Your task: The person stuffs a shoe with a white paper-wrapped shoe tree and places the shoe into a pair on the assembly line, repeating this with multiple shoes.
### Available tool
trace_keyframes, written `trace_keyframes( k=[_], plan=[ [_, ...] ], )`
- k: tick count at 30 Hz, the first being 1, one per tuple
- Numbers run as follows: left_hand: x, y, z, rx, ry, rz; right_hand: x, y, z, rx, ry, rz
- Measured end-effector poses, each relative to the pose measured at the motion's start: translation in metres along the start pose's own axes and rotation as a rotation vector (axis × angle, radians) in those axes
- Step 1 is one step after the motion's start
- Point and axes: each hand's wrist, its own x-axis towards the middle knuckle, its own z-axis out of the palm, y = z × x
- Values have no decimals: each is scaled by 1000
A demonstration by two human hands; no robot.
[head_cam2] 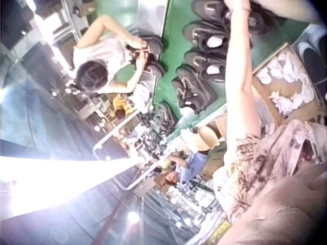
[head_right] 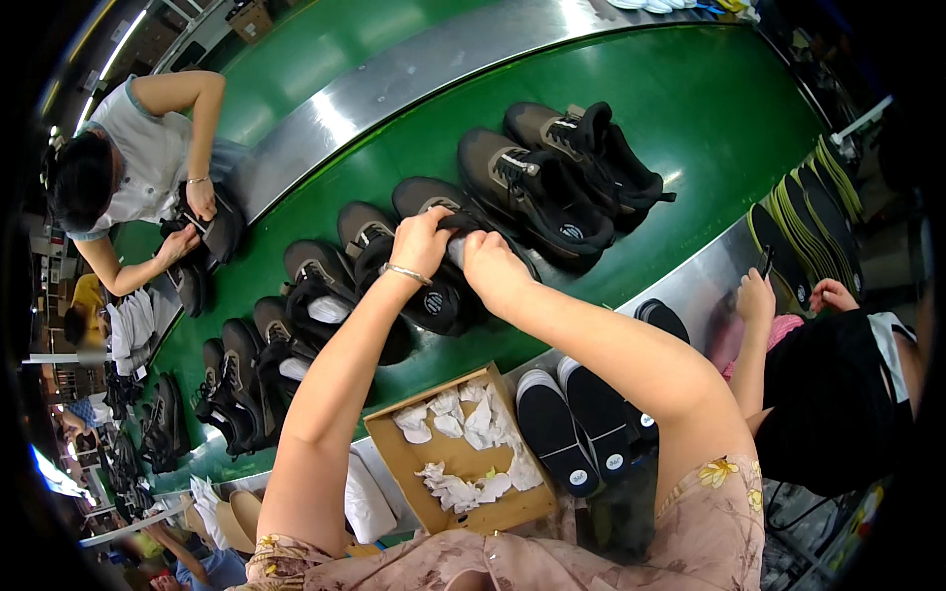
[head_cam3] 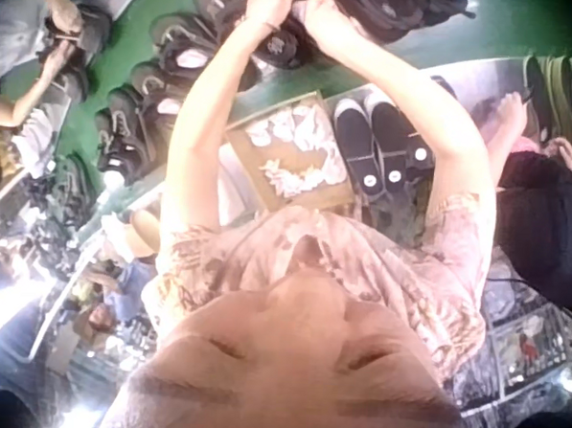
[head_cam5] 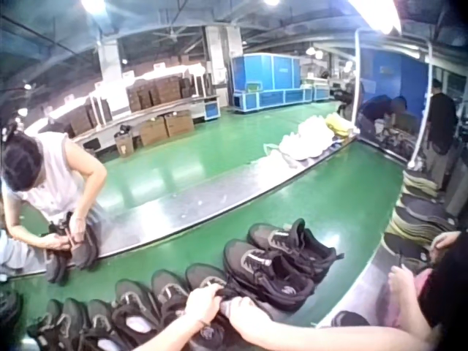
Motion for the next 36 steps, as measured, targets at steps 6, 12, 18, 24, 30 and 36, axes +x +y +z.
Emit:
trace_keyframes(
  k=[6,12,18,24,30,36],
  plan=[
    [3,8,4,104,40,14,26,-5,35,57,93,183],
    [1,6,0,54,75,-21,33,-1,50,13,151,82],
    [-8,9,5,72,60,-105,33,-10,41,210,52,178],
    [-6,9,1,77,74,-87,44,-6,44,184,45,116],
    [1,4,-1,144,37,-65,3,-7,-21,537,-55,266],
    [-41,-3,-59,148,285,375,-120,-27,-91,918,400,231]
  ],
)
